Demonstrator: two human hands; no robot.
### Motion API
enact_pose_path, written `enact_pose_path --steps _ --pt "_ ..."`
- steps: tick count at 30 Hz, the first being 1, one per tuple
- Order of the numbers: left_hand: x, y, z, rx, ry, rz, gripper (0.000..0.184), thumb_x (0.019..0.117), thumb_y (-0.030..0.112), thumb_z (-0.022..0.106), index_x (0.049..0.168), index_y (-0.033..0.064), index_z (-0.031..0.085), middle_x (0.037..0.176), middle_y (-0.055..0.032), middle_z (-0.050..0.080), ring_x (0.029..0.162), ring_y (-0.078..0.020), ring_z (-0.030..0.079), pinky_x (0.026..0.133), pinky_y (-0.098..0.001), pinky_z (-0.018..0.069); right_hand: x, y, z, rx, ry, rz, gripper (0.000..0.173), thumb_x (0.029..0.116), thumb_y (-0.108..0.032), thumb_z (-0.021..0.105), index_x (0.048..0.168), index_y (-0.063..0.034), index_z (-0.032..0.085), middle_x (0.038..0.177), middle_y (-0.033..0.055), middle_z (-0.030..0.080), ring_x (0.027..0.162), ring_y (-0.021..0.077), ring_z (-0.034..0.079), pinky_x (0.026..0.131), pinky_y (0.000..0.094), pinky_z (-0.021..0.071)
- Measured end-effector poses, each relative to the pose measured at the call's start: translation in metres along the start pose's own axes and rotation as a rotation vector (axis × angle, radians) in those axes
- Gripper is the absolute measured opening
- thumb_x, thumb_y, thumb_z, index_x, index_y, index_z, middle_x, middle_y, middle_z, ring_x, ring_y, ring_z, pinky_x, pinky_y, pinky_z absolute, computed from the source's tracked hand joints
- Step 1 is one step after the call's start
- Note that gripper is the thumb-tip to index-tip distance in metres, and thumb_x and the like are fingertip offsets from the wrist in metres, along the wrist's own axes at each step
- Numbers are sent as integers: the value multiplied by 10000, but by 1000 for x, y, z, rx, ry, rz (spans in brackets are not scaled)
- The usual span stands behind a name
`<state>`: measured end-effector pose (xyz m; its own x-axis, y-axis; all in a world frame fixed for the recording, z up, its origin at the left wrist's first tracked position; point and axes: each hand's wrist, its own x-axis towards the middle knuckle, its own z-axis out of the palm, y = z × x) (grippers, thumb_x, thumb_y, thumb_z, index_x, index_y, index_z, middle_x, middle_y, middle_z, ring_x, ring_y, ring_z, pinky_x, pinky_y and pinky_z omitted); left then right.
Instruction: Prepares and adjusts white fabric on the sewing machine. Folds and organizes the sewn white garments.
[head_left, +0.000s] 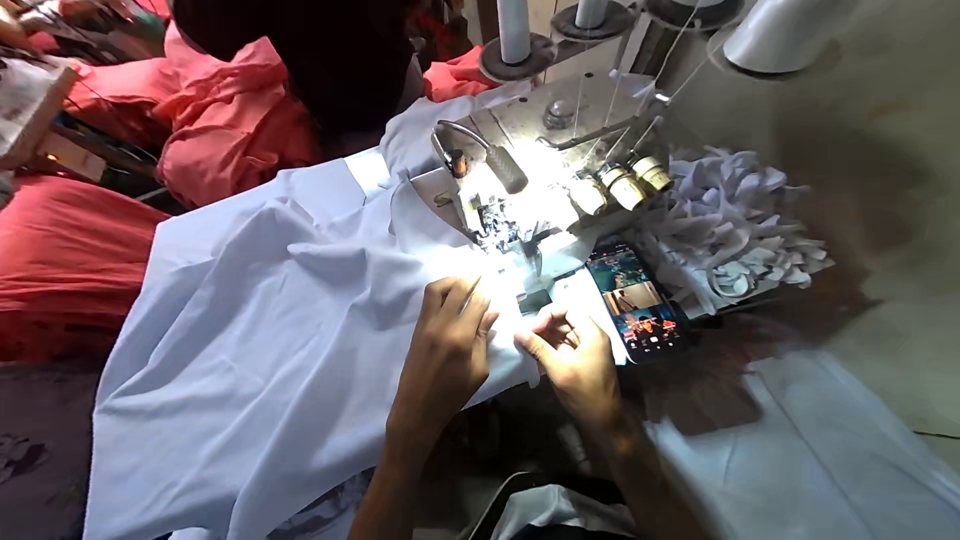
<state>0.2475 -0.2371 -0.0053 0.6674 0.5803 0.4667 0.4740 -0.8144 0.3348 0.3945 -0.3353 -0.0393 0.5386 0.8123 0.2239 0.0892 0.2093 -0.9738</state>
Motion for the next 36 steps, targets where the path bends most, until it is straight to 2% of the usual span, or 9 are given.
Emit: enact_pose_path --steps 4,8,10,13,16,26,29,36 --pt "4 5 2 -1 10 -32 328 1047 215 500 1250 86 724 1292 -64 675 1239 -245 568 1057 -369 450 0 -2 -1 1 12 -9 205 836 -27 787 965 -35 627 840 20 708 721 75 690 667 196 602" --pt "2 9 5 47 33 -46 302 1027 188 520 1207 66 729 1166 -75 701 1185 -263 584 1028 -366 462 -1 -2 0 16 14 -7 199 836 -17 787 962 -33 633 844 23 708 725 73 690 675 193 602" --pt "2 13 7 38 65 -73 271 1014 164 541 1166 35 724 1113 -99 690 1125 -257 598 973 -344 488 -2 -3 -1 16 22 -8 202 829 -13 789 957 -35 634 838 21 707 717 68 687 670 187 598" --pt "3 23 9 55 78 -147 284 999 186 564 1186 11 687 1158 -149 613 1050 -226 625 898 -294 547 -3 -3 -2 22 33 -23 201 832 -13 791 958 -29 635 834 26 712 715 74 690 666 194 602" --pt "5 31 11 68 88 -182 284 996 186 567 1180 2 680 1162 -167 604 1020 -230 632 871 -291 552 -2 -3 -3 9 40 -34 201 837 -19 789 962 -32 632 833 23 716 707 79 688 656 196 598" --pt "6 33 8 0 71 -208 315 1006 166 539 1233 -22 652 1211 -170 594 1103 -227 634 915 -290 558 0 -2 -5 -33 60 -42 202 824 -22 797 954 -35 643 824 15 717 693 66 680 642 189 588" --pt "2 26 8 -37 124 -153 301 993 144 543 1219 -8 670 1200 -166 638 1128 -233 621 962 -300 531 -1 -1 -5 -24 57 -43 198 821 -12 793 948 -33 643 828 15 717 696 68 683 649 195 596" --pt "1 24 11 -37 107 -135 271 999 87 501 1184 5 680 1202 -138 659 1171 -238 611 991 -302 516 1 -1 -5 -22 50 -47 191 820 4 787 944 -26 645 832 18 717 707 63 682 656 186 592"
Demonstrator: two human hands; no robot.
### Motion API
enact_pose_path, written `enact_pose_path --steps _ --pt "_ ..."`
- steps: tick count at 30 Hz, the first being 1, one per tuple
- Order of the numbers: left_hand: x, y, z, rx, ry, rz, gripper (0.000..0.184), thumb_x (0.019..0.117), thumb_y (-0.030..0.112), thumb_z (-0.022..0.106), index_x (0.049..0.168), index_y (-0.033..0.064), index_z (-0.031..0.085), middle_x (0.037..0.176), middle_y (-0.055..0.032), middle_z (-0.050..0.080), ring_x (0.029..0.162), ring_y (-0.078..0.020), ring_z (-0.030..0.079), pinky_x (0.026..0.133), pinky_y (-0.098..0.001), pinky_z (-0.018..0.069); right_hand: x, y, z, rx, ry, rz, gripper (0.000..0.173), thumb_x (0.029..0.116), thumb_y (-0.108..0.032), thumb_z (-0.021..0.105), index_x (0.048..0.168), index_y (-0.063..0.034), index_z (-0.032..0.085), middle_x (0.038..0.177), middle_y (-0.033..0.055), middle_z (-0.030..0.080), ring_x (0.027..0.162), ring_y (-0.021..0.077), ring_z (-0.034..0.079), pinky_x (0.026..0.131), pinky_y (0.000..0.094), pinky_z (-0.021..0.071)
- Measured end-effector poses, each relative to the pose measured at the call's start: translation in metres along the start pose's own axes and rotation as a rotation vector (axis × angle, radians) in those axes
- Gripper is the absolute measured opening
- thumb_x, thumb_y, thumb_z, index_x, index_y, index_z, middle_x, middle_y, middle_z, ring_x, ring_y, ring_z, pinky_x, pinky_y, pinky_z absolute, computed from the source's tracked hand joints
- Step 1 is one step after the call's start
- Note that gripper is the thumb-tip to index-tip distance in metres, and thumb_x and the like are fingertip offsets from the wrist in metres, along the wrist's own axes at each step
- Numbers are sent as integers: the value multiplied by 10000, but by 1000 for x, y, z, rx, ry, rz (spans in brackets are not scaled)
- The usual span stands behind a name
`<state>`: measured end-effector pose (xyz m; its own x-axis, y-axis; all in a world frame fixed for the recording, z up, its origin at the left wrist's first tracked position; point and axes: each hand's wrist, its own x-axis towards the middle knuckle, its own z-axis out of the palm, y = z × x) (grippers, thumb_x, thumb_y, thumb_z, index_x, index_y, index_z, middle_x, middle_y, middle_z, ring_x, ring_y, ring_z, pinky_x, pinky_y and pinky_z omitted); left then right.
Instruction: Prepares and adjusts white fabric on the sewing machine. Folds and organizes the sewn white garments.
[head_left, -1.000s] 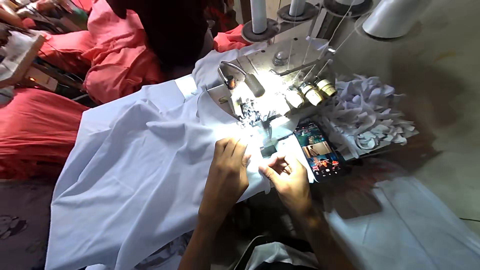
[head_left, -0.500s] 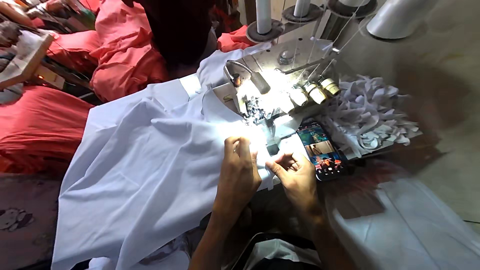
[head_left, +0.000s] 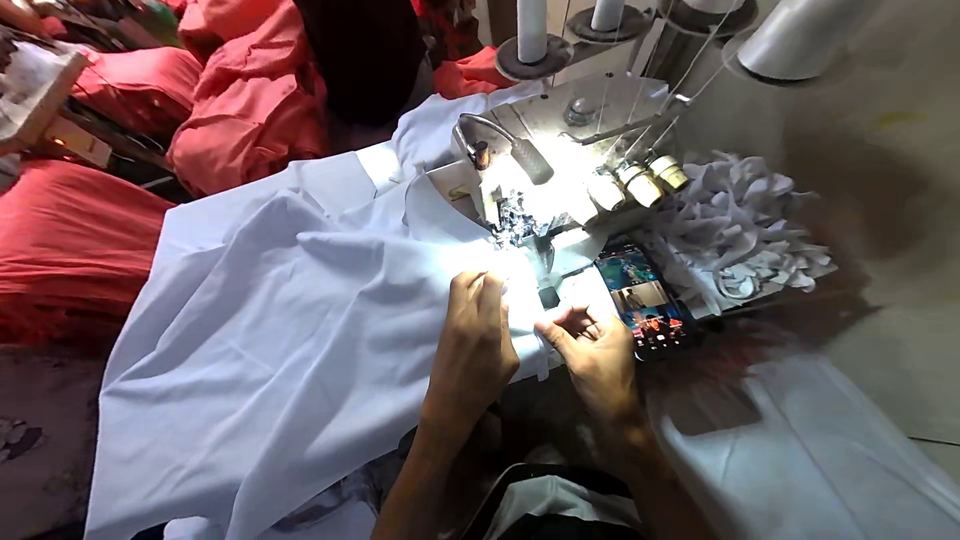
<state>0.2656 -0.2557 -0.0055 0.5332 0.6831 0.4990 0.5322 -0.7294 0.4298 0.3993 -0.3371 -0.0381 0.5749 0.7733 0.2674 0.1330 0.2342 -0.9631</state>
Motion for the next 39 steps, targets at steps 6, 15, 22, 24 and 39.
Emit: enact_pose_path --steps 6,15,22,24,39 --pt "0 0 3 14 11 17 260 1002 107 515 1175 6 681 1210 -145 649 1196 -250 600 993 -301 517 1 3 0 7 -11 16 173 836 -2 779 946 -28 647 835 29 714 707 78 679 652 194 586" --pt "-71 22 -8 -622 -46 -99 197 1041 72 522 1169 -14 645 1144 -92 710 1082 -171 693 940 -337 606 -5 1 -18 -92 -208 157 236 916 -85 724 1140 -18 700 905 9 735 794 57 698 729 199 598" --pt "-130 16 5 -1092 -304 -681 576 1027 459 562 1316 -39 560 1234 -122 711 1021 -249 736 873 -388 633 -4 -15 -27 -190 -276 190 115 950 -134 683 1002 -62 756 888 -20 738 790 -7 678 740 160 575" --pt "-125 23 7 -1270 -151 -726 616 948 477 676 1251 -51 584 1141 -149 738 987 -267 749 843 -391 641 -1 -23 -30 -178 -289 195 99 943 -123 689 986 -66 757 867 -25 734 759 -9 670 712 152 568" --pt "-93 50 51 -1378 317 -872 144 878 -15 758 970 -68 660 651 -141 656 427 -104 554 403 -221 484 -2 -13 -36 -198 -291 187 110 957 -178 699 1009 -104 762 886 -32 727 738 12 654 682 174 557"
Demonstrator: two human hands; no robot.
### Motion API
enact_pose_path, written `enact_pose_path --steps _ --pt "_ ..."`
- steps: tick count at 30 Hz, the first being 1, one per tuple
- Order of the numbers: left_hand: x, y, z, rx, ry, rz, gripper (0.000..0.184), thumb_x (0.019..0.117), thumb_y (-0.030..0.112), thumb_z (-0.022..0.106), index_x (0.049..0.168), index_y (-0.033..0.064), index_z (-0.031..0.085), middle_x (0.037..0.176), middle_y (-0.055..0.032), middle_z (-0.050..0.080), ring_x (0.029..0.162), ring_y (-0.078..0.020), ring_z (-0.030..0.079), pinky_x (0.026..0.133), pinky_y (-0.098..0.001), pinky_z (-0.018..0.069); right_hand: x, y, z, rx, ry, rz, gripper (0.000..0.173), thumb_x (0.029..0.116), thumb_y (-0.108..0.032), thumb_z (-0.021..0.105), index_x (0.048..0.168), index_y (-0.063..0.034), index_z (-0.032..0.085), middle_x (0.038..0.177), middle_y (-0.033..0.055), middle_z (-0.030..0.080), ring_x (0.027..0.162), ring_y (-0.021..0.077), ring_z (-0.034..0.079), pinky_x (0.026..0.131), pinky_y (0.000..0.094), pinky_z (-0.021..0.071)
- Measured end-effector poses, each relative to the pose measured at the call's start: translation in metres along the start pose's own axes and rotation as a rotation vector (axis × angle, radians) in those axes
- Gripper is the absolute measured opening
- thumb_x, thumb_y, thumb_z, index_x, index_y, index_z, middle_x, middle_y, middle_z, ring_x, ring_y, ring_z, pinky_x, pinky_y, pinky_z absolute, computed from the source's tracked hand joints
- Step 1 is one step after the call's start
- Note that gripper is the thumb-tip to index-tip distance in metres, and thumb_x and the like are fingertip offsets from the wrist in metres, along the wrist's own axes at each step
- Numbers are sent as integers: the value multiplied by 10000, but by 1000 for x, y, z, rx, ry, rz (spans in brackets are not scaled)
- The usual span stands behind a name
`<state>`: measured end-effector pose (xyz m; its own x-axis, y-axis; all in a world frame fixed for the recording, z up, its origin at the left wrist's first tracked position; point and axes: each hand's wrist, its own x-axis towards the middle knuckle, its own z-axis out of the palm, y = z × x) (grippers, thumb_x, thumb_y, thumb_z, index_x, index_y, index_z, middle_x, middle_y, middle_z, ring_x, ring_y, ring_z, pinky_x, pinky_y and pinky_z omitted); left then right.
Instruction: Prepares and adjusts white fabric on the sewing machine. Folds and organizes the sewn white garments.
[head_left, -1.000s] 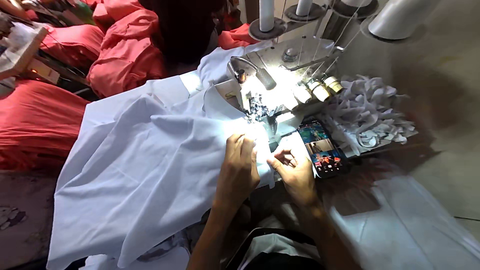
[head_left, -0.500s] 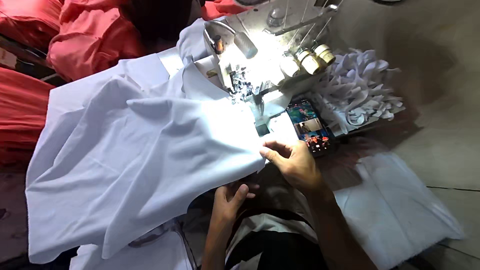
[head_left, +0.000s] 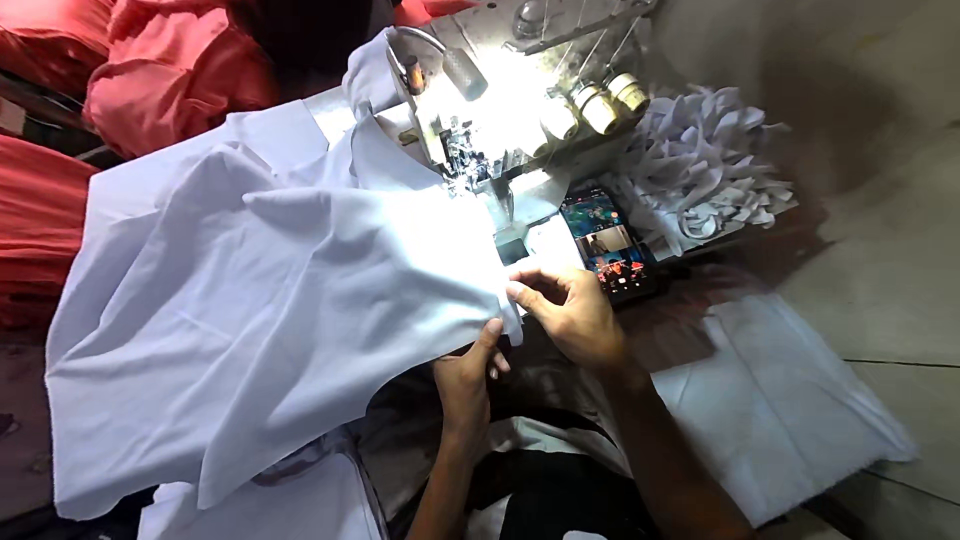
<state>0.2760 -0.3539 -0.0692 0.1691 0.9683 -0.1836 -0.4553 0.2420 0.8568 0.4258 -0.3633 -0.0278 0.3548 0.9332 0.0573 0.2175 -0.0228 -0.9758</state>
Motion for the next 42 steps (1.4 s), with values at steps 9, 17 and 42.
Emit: enact_pose_path --steps 9,17,42 --pt "-3 -4 -1 1 47 -4 125 864 -48 759 933 -73 658 616 -135 650 407 -97 550 386 -221 481 -32 13 -11 -160 -118 93 293 930 -376 733 1113 -147 734 895 -93 707 719 -24 601 663 162 504" --pt "-5 -4 2 -7 80 -47 170 819 -100 770 939 -87 649 640 -138 664 442 -93 573 416 -212 495 -48 20 -4 -14 -75 160 237 879 -197 787 1086 -103 717 834 -68 716 698 2 633 640 154 525" --pt "-4 1 -3 -108 -32 -149 190 851 -53 767 987 -78 637 681 -148 675 472 -101 599 459 -216 528 -49 18 -5 -24 -70 144 167 882 -214 783 1001 -115 719 814 -60 697 668 5 611 607 151 506"
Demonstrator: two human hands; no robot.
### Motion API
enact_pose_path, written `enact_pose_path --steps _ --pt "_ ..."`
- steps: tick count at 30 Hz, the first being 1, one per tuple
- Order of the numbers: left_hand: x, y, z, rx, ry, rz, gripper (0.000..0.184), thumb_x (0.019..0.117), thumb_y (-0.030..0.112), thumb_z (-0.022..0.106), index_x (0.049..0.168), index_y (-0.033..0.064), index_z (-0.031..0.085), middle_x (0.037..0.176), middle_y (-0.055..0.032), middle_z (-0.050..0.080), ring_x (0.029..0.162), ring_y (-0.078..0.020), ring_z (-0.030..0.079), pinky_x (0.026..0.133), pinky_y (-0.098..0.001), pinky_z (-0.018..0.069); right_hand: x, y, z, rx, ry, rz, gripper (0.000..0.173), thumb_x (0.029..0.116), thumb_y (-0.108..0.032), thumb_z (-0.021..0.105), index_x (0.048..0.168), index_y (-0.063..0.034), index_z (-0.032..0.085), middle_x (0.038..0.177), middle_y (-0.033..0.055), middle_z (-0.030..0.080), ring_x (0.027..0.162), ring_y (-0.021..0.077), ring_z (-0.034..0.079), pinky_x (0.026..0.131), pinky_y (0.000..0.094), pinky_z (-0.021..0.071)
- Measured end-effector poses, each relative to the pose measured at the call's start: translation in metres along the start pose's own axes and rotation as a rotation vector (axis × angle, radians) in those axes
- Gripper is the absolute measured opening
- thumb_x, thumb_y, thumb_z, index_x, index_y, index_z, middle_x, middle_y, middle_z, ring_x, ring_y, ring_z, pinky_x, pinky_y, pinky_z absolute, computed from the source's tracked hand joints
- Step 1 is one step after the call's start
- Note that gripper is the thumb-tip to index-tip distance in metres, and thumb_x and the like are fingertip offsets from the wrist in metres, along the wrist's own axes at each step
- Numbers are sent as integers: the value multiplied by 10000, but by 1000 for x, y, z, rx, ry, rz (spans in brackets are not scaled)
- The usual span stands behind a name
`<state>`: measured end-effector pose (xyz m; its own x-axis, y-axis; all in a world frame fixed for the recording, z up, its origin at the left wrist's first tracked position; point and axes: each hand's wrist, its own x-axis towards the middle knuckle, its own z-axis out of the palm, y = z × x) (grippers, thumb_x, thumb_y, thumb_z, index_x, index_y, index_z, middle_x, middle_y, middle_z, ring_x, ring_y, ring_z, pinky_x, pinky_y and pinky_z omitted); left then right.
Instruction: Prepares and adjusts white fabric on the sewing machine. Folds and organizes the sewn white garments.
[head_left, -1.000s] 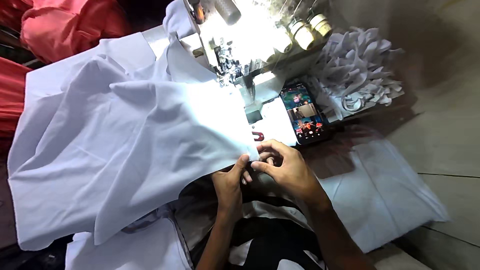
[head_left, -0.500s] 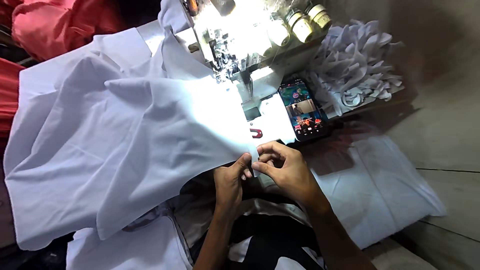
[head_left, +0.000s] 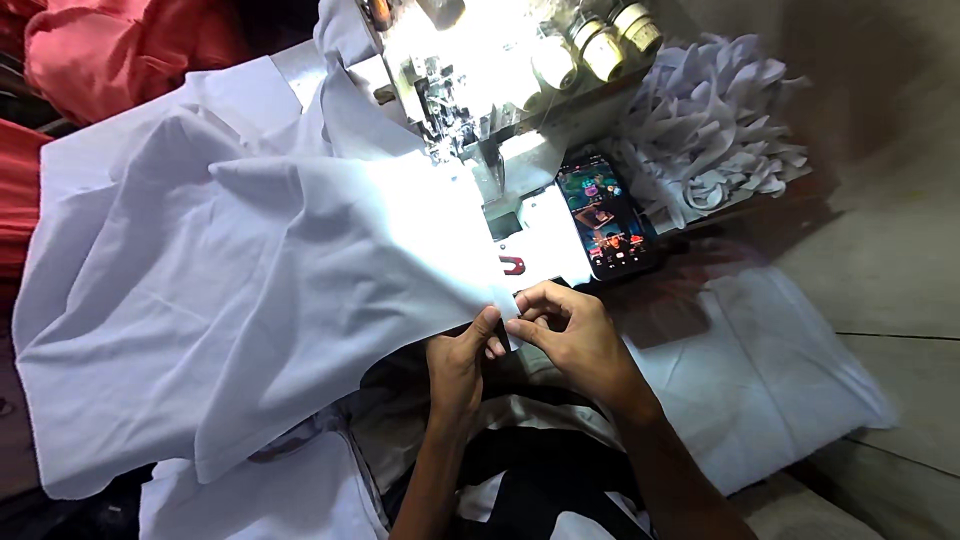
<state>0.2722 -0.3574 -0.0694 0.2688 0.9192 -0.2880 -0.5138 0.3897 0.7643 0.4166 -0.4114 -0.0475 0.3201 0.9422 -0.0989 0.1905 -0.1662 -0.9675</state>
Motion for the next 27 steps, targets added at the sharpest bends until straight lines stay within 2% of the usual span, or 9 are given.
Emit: enact_pose_path --steps 8,12,13,16,18,20,21,24,27 --pt "-1 -2 4 102 34 63 189 842 -43 771 971 -94 641 691 -155 675 536 -137 637 521 -254 564 2 4 -1 -8 -7 -11 116 913 -208 738 990 -122 724 854 -51 703 709 9 630 637 161 529" --pt "-2 -3 8 109 51 90 201 839 -62 765 991 -91 637 710 -154 687 547 -141 651 529 -258 577 7 0 0 -53 25 -102 272 992 -344 664 1128 -117 724 987 -44 723 802 5 648 718 172 548" --pt "-2 -3 8 105 50 84 216 844 -67 761 1009 -94 626 725 -161 690 553 -144 653 530 -261 578 11 -1 3 -55 41 -114 282 992 -347 664 1131 -112 736 994 -40 733 824 6 664 742 175 561" --pt "-2 -1 10 130 57 56 208 850 -67 758 1016 -103 637 734 -167 695 566 -150 659 544 -264 582 21 -4 11 -30 98 -123 168 947 -253 727 976 -96 779 878 -29 743 777 5 685 719 174 580" --pt "-1 2 6 173 40 47 190 870 -19 751 1017 -89 651 748 -157 704 601 -159 677 590 -278 595 24 -4 14 -28 129 -125 122 918 -220 756 920 -101 788 840 -36 746 760 -1 686 710 172 577" --pt "-1 9 -2 178 22 68 202 910 71 728 1036 -73 663 807 -149 718 676 -166 689 666 -297 597 23 -6 14 -8 132 -130 108 907 -206 769 912 -100 790 824 -40 750 745 -8 687 699 167 579" --pt "-1 14 -6 167 43 76 233 935 118 709 1083 -55 657 876 -130 729 735 -157 697 707 -300 602 22 -7 13 7 128 -140 105 905 -199 770 908 -95 788 817 -41 748 735 -13 683 692 160 577" --pt "-2 36 -10 72 211 134 224 1035 145 567 1202 6 621 1027 -66 755 940 -154 740 866 -346 626 21 -7 12 67 107 -166 94 907 -165 764 902 -72 780 811 -27 746 723 -5 683 683 157 578" --pt "0 43 -22 -25 329 227 213 1073 155 484 1200 51 619 1026 -38 751 955 -136 737 860 -338 626 24 -3 15 82 105 -163 83 904 -146 764 898 -66 783 805 -17 749 721 8 688 685 168 582"
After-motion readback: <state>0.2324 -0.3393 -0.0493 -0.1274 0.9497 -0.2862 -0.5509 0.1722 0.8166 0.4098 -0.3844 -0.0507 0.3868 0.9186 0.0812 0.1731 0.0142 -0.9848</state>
